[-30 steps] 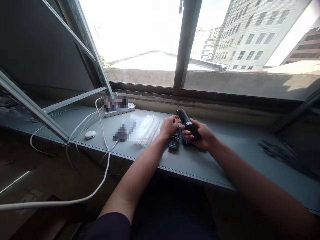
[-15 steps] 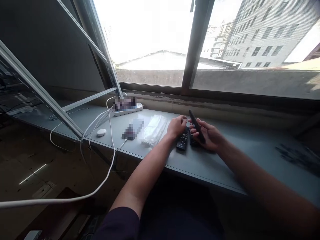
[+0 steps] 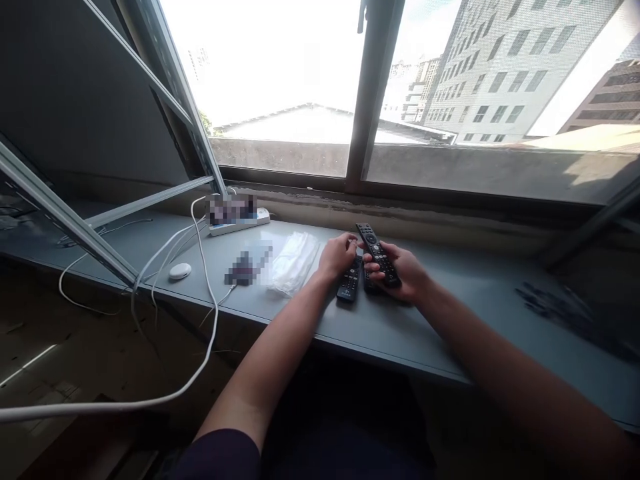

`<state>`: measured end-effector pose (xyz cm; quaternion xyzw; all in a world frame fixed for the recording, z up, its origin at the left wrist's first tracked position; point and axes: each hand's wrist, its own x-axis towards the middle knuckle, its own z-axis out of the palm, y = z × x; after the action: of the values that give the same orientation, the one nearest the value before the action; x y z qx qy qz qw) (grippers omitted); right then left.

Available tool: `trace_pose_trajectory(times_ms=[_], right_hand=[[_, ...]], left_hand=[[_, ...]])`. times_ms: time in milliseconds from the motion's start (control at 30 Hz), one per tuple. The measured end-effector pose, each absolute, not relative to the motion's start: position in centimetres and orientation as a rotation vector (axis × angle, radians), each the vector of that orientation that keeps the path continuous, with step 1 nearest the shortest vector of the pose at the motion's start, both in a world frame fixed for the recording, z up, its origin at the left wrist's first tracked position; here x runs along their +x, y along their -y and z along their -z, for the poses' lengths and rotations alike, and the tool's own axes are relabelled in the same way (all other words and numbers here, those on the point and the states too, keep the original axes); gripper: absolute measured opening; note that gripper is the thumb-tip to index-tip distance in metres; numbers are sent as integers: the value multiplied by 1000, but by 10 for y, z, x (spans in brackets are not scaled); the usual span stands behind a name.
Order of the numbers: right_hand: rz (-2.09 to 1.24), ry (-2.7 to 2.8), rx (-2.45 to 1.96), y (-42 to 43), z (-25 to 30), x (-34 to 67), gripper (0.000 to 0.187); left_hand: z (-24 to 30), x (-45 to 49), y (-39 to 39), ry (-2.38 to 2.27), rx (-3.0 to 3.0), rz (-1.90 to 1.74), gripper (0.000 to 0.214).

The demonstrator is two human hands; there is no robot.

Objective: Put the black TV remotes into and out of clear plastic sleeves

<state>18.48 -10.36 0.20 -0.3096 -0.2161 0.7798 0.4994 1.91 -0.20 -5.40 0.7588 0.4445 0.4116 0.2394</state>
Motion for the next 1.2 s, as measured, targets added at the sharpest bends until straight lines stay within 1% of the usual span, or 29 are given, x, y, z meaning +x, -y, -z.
trace_pose_trajectory(times_ms=[200,367,500,600,800,900,1067,1133,1200], right_hand=[[-1902,484,-713,109,-6,182,34],[-1884,382,-746,109,-8,180,23],[-1830,464,-827,109,-9,181,31],[-1833,494,-797,108,-8,182,36],[-1886,538,-648,109,-7,185,35],[-1809,489,-689,107,-5,187,29],[-1686,551,-821,100,5,187,15],[-1626,649,-822,100,9,183,16],[-1553,764,-802,102,12,178,22]], left_hand=[[59,20,-3,-1221,2087,-1136,27],[58,20,-2,-1240,2096,-1108,29],[55,19,1,-1267,2102,-1087,28],[53,18,3,-1266,2100,-1100,29],[52,21,5,-1182,2058,-1118,30],[51,22,5,-1127,2033,-1153,39],[45,21,9,-1057,1960,-1155,62],[42,21,15,-975,1931,-1120,73],[40,21,21,-899,1885,-1065,81]])
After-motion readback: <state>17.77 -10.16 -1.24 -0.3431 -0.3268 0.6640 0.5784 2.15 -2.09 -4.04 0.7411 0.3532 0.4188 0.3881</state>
